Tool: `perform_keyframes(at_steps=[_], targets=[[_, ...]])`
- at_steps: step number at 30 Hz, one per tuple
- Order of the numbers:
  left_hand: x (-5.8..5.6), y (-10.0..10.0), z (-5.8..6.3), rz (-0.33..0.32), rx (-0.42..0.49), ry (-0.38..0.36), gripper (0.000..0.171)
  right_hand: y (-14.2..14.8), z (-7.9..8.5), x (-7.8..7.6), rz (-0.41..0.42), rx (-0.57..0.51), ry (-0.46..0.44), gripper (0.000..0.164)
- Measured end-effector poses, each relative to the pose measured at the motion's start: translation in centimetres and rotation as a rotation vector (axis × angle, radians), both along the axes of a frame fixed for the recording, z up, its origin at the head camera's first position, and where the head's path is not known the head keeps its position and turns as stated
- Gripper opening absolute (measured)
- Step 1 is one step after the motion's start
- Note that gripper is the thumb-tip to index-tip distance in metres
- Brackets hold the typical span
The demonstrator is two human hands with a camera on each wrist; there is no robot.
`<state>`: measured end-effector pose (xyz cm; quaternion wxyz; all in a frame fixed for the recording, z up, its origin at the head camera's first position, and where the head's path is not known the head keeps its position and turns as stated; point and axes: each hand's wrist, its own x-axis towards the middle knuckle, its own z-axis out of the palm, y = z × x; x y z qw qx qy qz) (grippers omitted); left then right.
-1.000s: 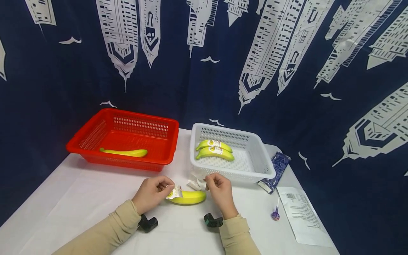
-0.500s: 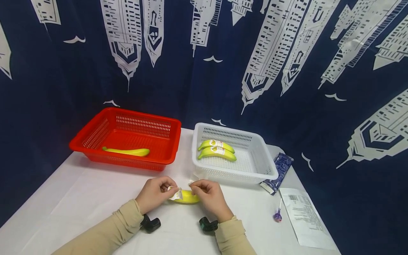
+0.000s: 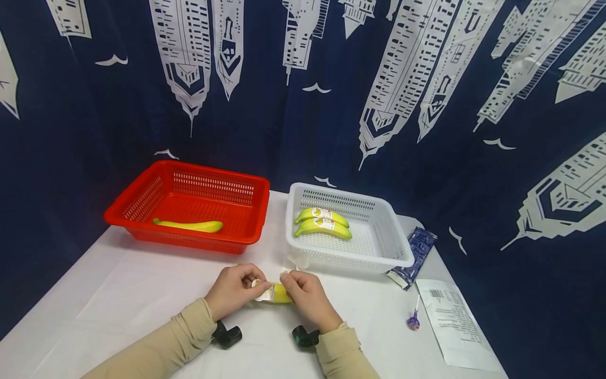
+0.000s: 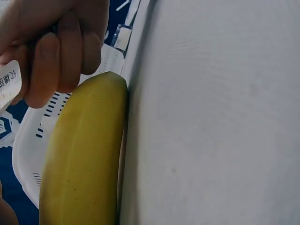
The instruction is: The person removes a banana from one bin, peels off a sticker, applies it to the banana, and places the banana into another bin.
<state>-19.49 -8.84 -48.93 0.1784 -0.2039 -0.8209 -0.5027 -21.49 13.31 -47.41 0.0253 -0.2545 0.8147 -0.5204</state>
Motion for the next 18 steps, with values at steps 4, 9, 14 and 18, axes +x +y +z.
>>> perform_keyframes(at_steps=[4,9,14,18], targets=[[0.03,0.11,-0.01,-0.032,0.013,0.019,0.017,-0.27,-0.22,0.19,0.017,0.085,0.158,0.031],[-0.05,0.16,0.01,-0.051,-0.009,0.015,0.01,-0.24,-0.22,0.29,0.033,0.081,0.297,0.015],[-0.03,-0.08,0.09,-0.062,-0.05,0.029,0.009,-0.03,-0.22,0.15,0.029,0.101,0.313,0.016],[0.0,-0.29,0.18,-0.054,-0.094,0.085,0.02,0.12,-0.23,0.0,0.001,0.117,0.312,0.017]])
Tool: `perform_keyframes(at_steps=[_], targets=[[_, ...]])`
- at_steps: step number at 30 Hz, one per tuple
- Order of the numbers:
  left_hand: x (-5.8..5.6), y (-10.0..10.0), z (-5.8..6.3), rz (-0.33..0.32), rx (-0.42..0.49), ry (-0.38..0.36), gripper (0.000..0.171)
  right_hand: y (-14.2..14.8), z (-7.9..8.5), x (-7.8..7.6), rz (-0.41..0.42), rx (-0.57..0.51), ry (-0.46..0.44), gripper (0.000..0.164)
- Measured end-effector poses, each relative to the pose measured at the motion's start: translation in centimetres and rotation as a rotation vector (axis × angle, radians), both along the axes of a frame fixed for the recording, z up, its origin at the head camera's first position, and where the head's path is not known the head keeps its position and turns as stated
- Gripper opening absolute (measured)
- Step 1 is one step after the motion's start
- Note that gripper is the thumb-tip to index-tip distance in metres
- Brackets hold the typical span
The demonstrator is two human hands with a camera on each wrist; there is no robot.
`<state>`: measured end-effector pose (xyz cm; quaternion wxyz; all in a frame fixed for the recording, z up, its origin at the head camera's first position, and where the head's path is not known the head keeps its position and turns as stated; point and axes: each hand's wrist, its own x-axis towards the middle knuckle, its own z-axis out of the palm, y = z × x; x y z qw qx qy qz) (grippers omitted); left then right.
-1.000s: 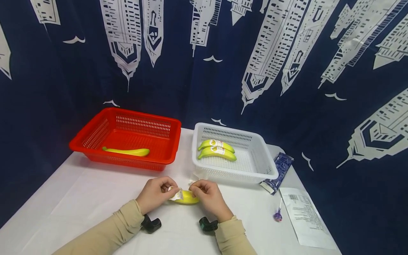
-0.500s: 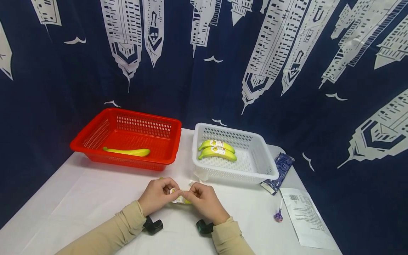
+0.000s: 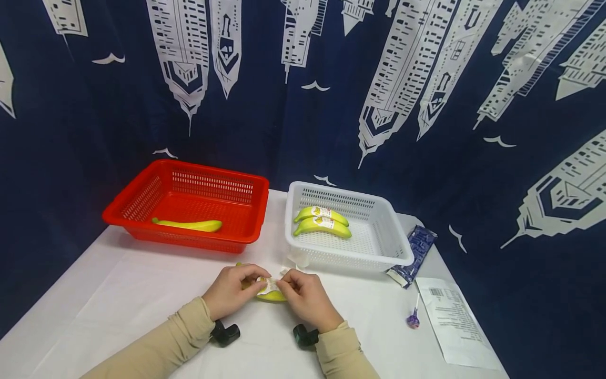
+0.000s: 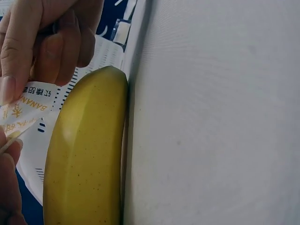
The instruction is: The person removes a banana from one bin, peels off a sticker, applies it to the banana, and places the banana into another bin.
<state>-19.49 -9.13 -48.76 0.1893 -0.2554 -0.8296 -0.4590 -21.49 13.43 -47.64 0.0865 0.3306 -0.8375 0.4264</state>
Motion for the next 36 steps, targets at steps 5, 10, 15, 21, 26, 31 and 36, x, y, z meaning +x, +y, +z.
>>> perform_keyframes(at_steps=[5,10,15,21,26,31,36], targets=[[0.0,0.0,0.1,0.016,-0.041,0.036,0.025,0.1,0.0,-0.1,-0.011,0.004,0.003,0.016],[0.0,-0.2,0.2,0.025,-0.02,0.023,0.05,0.1,0.1,0.0,-0.022,0.04,0.013,0.017],[-0.1,-0.4,0.2,0.041,-0.009,-0.016,0.031,0.2,0.0,-0.1,-0.045,0.113,0.033,0.017],[-0.4,-0.4,0.0,0.053,-0.017,-0.036,0.022,0.3,-0.4,-0.4,-0.085,0.174,0.106,0.014],[-0.5,-0.4,-0.3,0.046,-0.015,-0.045,0.022,0.3,-0.6,-0.4,-0.073,0.173,0.114,0.017],[-0.8,-0.2,-0.7,0.052,-0.024,-0.052,0.022,0.1,-0.6,-0.4,-0.079,0.213,0.136,0.02],[-1.0,0.0,-1.0,0.069,-0.075,-0.025,0.029,-0.1,-0.5,-0.3,-0.101,0.267,0.166,0.023]])
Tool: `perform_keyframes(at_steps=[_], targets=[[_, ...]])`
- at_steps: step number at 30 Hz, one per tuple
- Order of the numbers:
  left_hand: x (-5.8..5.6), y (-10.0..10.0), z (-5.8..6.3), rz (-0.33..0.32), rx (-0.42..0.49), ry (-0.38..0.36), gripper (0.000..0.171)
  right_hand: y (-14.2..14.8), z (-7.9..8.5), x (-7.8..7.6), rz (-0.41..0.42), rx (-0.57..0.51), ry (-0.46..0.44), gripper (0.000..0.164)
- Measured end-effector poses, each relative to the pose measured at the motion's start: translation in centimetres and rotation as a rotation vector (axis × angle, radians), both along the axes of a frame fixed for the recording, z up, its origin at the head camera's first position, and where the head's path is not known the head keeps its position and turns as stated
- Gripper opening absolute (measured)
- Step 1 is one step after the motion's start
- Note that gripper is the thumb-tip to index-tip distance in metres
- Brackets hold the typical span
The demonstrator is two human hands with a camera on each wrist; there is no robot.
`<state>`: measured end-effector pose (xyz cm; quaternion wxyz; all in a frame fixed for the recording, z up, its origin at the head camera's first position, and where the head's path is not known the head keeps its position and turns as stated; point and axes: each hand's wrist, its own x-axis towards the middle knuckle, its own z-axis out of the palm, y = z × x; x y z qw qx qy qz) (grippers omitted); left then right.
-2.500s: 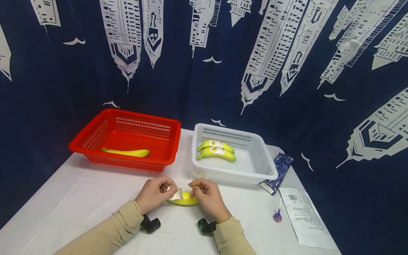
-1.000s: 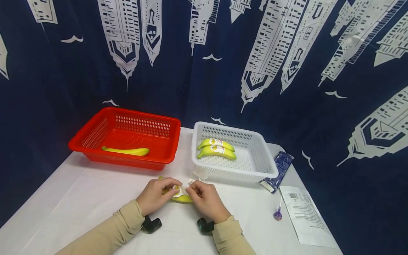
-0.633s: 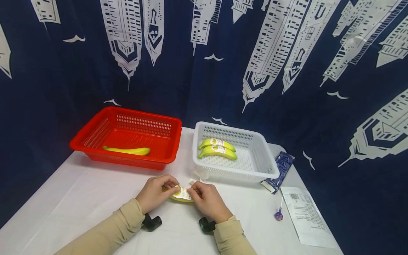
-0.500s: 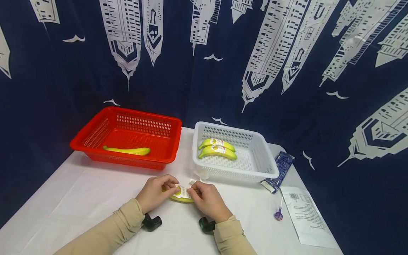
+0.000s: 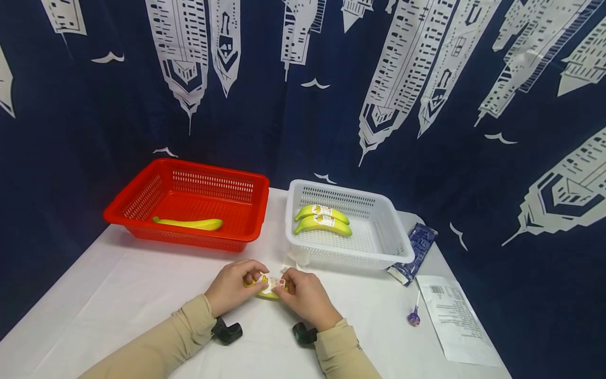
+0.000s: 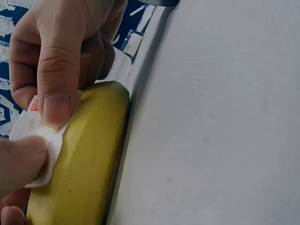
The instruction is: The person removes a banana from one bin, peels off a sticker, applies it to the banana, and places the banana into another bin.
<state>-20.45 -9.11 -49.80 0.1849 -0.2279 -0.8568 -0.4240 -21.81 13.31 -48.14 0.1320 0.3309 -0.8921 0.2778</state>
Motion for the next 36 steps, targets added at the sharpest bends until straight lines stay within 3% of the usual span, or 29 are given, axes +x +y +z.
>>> perform_keyframes(at_steps=[9,15,24,32,36], targets=[[0.1,-0.1,0.1,0.002,-0.086,-0.003,0.044,-0.3,0.3,0.2,-0.02,0.012,-0.008,0.025],[0.0,-0.3,-0.1,0.001,-0.115,-0.011,0.044,-0.5,0.2,0.4,-0.049,0.029,-0.012,0.026],[-0.1,-0.2,0.2,0.004,-0.102,-0.045,0.041,-1.1,0.2,0.7,-0.186,0.032,0.007,0.03],[-0.1,-0.3,0.2,-0.018,-0.03,-0.064,0.036,-0.9,0.0,0.5,-0.257,-0.108,-0.217,0.032],[-0.2,-0.3,0.2,-0.01,-0.016,-0.063,0.028,-0.8,0.0,0.3,-0.269,-0.17,-0.276,0.028]])
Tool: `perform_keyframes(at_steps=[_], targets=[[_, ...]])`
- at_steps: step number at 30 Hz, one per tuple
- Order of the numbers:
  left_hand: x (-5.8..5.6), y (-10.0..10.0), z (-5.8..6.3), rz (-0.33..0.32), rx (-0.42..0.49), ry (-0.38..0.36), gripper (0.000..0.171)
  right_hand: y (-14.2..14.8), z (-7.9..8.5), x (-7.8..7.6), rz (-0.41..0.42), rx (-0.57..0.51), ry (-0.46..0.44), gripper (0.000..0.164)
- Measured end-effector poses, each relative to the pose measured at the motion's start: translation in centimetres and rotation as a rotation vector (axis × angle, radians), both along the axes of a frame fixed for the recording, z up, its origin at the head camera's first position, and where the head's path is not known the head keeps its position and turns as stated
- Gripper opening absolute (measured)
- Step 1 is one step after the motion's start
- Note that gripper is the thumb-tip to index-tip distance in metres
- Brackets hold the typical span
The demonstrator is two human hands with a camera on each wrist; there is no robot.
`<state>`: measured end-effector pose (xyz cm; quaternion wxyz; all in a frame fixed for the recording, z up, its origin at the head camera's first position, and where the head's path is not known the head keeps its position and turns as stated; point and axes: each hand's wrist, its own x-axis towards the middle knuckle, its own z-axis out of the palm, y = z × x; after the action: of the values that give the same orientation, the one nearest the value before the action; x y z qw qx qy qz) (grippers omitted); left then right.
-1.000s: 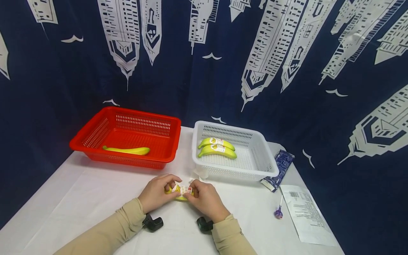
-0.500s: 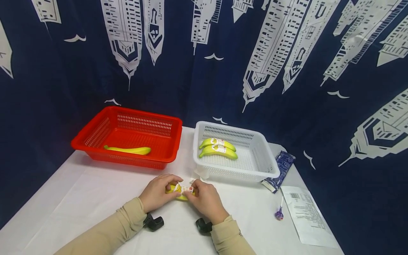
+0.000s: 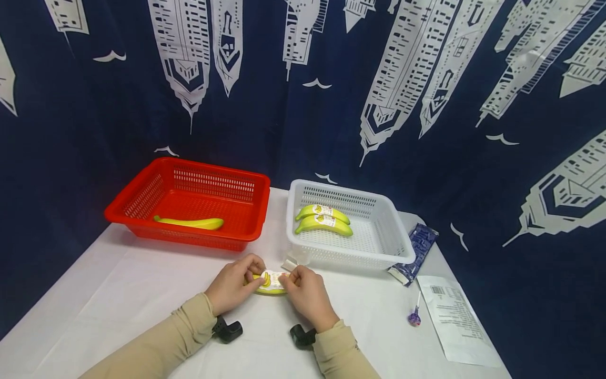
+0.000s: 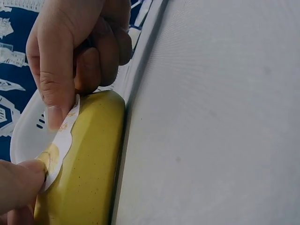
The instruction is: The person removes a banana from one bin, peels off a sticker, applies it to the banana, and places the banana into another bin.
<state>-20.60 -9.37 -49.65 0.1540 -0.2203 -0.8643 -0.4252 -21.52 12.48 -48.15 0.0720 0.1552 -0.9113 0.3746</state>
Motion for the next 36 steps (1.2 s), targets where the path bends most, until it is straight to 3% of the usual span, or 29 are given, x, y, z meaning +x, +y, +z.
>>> perform_keyframes(at_steps=[8,13,20,26,30,36], targets=[[0.28,-0.13,-0.01,0.001,-0.102,0.1,0.023,0.18,-0.11,-0.07,0.02,-0.019,0.003,0.021],[0.38,-0.33,-0.27,-0.028,-0.135,0.176,0.023,0.47,-0.48,-0.19,0.128,-0.008,0.078,0.012],[0.32,-0.29,-0.45,-0.025,-0.169,0.248,0.025,0.4,-0.4,-0.04,0.289,0.098,0.229,0.016],[0.3,-0.26,-0.42,-0.023,-0.193,0.26,0.024,0.17,-0.19,0.13,0.233,0.177,0.224,0.022],[0.34,-0.2,-0.38,-0.005,-0.206,0.218,0.025,0.15,-0.11,0.2,0.174,0.198,0.2,0.027],[0.32,0.01,-0.28,0.014,-0.209,0.178,0.026,0.68,0.0,-0.12,0.187,0.177,0.143,0.026]])
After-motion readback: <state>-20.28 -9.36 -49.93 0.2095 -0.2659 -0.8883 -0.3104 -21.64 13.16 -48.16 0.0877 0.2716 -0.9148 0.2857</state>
